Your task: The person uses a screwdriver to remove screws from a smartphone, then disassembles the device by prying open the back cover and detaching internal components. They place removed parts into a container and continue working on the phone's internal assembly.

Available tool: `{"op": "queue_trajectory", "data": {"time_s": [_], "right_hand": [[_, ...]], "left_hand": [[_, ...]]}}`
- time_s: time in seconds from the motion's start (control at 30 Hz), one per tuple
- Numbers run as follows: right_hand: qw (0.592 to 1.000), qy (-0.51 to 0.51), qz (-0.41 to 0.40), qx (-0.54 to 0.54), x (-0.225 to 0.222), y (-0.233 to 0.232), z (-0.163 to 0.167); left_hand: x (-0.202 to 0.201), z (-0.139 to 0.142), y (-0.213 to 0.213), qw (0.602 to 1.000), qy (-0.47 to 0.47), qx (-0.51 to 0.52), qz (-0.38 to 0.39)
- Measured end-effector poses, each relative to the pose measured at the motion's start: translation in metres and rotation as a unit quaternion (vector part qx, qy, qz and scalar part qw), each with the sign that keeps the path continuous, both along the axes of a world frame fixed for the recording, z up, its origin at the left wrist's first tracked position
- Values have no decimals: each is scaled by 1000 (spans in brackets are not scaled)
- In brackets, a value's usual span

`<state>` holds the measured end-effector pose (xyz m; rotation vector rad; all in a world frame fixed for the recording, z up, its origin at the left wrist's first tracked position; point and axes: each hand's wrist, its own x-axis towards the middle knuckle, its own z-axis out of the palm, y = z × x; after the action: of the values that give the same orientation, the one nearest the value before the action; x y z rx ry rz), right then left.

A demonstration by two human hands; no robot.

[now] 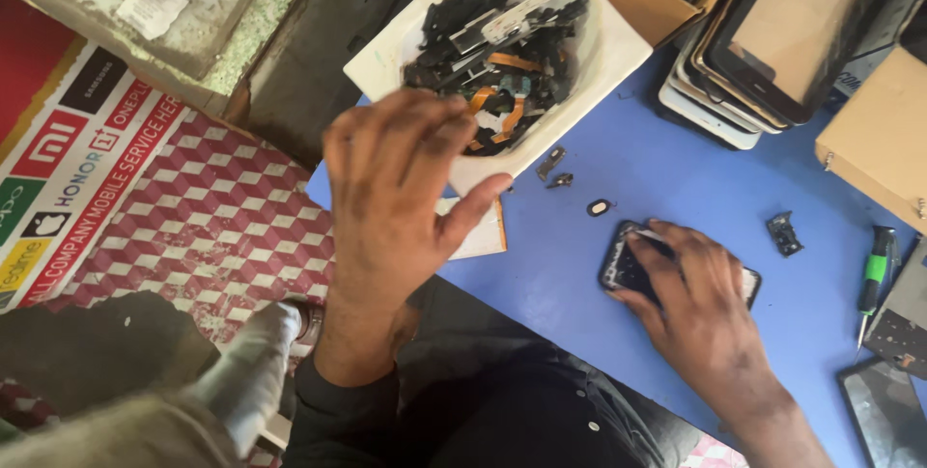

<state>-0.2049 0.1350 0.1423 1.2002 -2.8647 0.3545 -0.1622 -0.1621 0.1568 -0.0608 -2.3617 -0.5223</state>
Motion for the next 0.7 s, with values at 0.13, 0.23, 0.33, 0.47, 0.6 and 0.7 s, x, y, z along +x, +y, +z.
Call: {"op": "queue_trajectory", "data": {"time_s": [0.13,0.23,0.33,0.47,0.6,0.7], "right_hand": [[999,12,33,-38,-3,-1,-8],[997,19,32,-74,-6,-2,-15],[995,16,25,-93,-10,-2,-20],[994,19,27,-102,-14,-1,-27],[993,20,30,-113,-17,0,-30],[993,19,19,-112,-18,1,-30]], "left_hand": [[-5,4,14,996,-75,1,-52],[-3,2,20,996,-71,2,-54],[-4,1,21,994,-71,2,-80],[-10,1,16,993,-56,50,-86],[-32,9,2,998,-15,56,-13],[-57,18,-6,999,-40,-6,36]]}}
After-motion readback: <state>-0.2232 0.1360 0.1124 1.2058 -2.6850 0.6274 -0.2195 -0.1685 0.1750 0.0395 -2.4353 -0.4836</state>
